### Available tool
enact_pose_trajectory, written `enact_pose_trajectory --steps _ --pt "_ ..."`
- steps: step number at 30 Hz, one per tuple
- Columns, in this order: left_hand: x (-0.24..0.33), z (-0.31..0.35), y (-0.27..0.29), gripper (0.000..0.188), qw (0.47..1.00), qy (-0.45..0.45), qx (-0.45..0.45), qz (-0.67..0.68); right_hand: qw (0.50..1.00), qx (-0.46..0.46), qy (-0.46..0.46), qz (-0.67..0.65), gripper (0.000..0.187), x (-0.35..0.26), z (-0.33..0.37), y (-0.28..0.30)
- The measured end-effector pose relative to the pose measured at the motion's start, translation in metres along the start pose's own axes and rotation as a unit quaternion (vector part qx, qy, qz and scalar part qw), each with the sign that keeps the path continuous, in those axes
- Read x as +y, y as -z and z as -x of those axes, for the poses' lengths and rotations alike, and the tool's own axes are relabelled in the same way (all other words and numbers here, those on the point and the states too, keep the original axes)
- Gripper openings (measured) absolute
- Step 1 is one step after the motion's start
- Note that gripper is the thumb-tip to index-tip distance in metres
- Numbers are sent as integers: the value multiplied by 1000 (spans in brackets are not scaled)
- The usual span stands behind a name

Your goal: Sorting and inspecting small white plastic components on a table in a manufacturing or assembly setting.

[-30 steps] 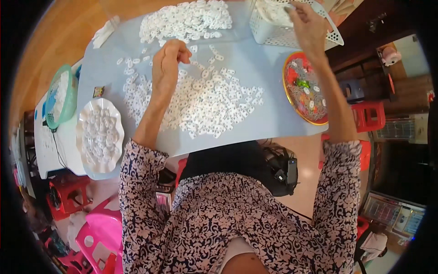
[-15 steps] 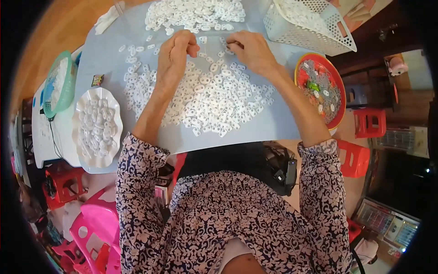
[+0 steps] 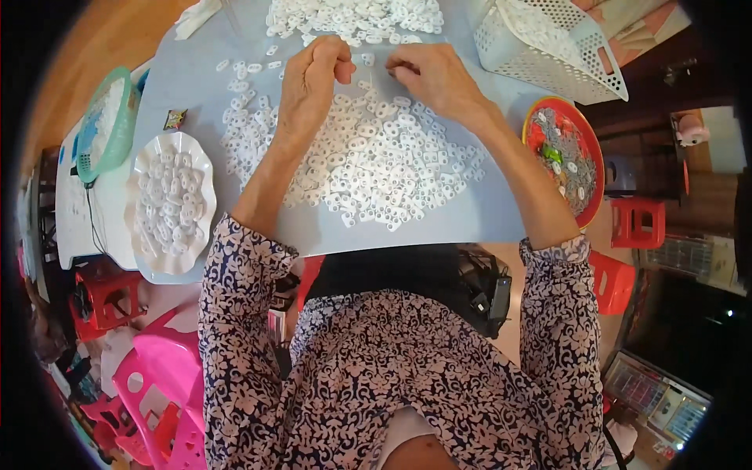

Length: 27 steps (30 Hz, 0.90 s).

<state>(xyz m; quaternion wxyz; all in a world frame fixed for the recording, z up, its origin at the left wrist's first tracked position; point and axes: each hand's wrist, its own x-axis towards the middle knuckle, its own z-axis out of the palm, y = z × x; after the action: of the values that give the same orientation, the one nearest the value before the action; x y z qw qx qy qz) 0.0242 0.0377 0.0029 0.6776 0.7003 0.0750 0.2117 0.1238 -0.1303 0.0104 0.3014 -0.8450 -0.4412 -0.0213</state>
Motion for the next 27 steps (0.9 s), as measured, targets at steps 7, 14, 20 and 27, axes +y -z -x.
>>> enact_pose_trajectory --steps 7,14,20,27 --pt "-1 0 1 35 1000 -12 7 1 994 -102 19 -33 14 -21 -10 -10" --pt "0 -1 1 34 1000 -10 -2 -12 991 -113 15 71 13 -34 -19 -18" --pt "5 3 1 28 998 -28 -15 -63 997 -75 -4 -31 13 -26 -11 -12" --pt "-12 7 -5 20 998 -11 -55 -39 860 24 -186 -474 11 -27 -2 -8"
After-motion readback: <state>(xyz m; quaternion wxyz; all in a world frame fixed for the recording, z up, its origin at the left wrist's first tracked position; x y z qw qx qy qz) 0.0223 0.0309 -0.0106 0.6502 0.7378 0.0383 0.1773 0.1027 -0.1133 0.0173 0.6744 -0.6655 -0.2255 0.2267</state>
